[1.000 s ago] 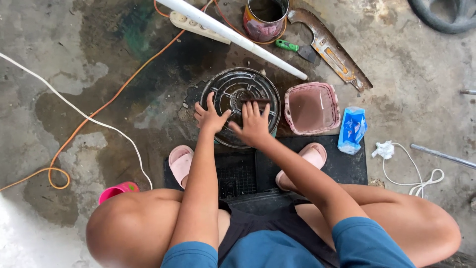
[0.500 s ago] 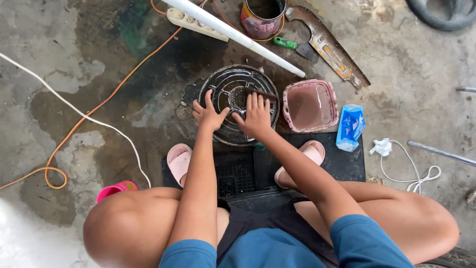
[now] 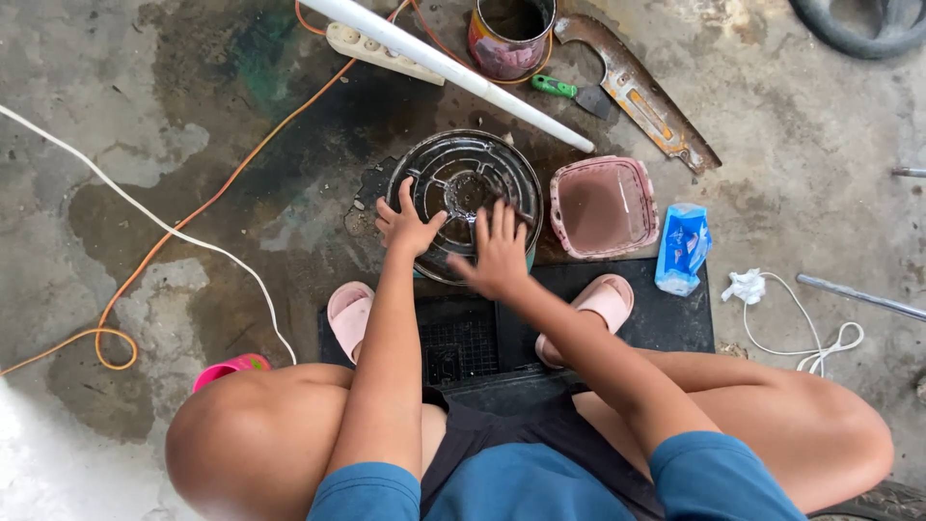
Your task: A person is sitting on the floor cleaning a motorcycle brake component by scrubbing it with their hands.
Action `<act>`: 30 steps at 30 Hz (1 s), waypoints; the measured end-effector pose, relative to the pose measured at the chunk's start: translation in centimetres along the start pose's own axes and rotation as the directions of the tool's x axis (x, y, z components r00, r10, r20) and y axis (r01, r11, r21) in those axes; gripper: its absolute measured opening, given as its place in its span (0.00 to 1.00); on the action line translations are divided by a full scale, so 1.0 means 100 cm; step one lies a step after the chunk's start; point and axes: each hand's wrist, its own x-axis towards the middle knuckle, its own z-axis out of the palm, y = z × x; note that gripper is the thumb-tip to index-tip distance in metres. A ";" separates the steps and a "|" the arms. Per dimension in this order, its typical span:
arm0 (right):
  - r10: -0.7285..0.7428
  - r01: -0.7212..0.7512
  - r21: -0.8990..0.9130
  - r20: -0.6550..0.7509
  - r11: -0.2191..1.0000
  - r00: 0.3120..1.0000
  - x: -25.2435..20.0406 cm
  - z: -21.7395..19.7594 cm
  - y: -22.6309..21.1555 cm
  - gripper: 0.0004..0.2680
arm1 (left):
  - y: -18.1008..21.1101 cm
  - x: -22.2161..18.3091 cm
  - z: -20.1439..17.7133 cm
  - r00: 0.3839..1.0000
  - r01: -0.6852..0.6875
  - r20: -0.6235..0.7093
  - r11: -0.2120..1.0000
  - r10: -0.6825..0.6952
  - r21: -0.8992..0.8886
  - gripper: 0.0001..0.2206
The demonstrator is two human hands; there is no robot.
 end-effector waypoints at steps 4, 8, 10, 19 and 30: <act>-0.111 0.104 0.202 0.020 0.974 0.994 -0.030 0.008 -0.007 0.39 | -0.002 0.000 0.003 1.000 0.012 0.009 1.000 -0.012 0.020 0.41; -0.066 0.113 0.128 -0.325 0.985 0.943 0.005 0.023 0.026 0.38 | -0.002 0.001 0.001 1.000 -0.019 -0.024 1.000 0.019 -0.003 0.40; -0.019 0.065 0.095 -0.424 0.993 0.906 0.013 0.034 0.036 0.38 | -0.006 -0.003 0.004 1.000 -0.011 -0.014 1.000 0.011 0.001 0.40; -0.054 0.127 0.226 -0.304 0.966 0.951 -0.027 0.023 -0.023 0.37 | -0.004 0.003 0.002 1.000 0.006 -0.001 1.000 -0.006 0.003 0.41; 0.104 -0.042 0.282 -0.210 0.958 0.972 -0.041 0.028 -0.046 0.43 | -0.001 -0.007 -0.001 0.999 -0.023 -0.038 0.999 0.021 -0.048 0.39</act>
